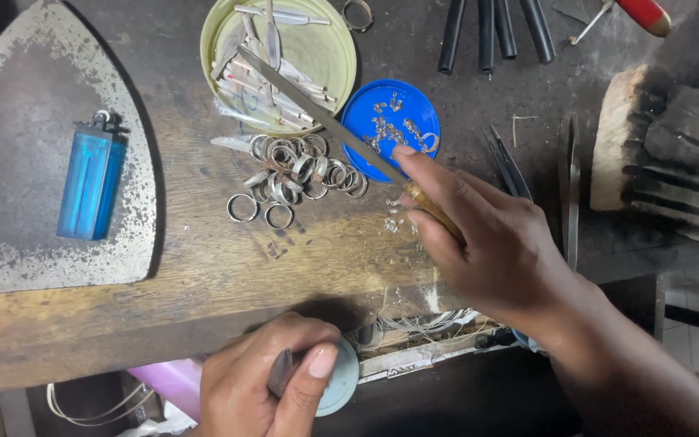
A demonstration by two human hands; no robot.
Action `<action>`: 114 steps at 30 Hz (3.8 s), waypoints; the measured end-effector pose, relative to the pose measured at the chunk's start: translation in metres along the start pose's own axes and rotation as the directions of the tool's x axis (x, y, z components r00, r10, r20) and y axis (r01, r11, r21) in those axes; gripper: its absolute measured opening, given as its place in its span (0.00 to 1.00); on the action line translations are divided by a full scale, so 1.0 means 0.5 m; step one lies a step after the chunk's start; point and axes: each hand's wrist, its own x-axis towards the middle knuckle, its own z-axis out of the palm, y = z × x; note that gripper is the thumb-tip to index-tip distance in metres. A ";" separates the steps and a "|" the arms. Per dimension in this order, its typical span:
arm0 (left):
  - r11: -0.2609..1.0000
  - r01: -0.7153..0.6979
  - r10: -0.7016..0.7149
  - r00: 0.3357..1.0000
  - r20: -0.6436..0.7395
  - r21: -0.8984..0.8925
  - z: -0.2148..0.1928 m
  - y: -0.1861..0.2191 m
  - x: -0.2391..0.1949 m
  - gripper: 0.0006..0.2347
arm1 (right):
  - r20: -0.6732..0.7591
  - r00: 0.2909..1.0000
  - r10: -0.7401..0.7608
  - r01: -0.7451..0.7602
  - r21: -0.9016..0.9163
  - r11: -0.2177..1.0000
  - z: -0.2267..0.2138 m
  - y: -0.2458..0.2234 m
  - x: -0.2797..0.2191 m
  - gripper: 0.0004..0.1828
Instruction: The person holds a small metal ring with tweezers and uses a metal file to smooth its surface. The person repeatedly files the ring, occasionally pausing to inspect it, while working at a cluttered wooden workbench.
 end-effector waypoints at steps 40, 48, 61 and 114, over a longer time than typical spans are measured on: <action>0.992 -0.094 0.047 0.894 0.445 0.083 0.068 0.008 -0.057 0.06 | 0.314 0.721 0.618 -0.305 0.944 -0.125 -0.016 -0.093 -0.130 0.33; 0.957 -0.127 -0.004 0.894 0.447 0.261 0.078 0.009 -0.063 0.05 | 0.221 0.766 0.604 -0.254 0.967 -0.031 0.003 -0.102 -0.146 0.34; 0.945 -0.093 -0.064 0.887 0.457 0.314 0.076 0.008 -0.060 0.06 | 0.190 0.775 0.602 -0.283 0.957 0.063 0.010 -0.109 -0.139 0.35; 0.971 -0.213 0.075 0.705 0.705 0.109 0.024 0.010 -0.029 0.08 | -0.049 0.983 0.179 -0.037 0.894 0.447 0.018 -0.047 -0.195 0.38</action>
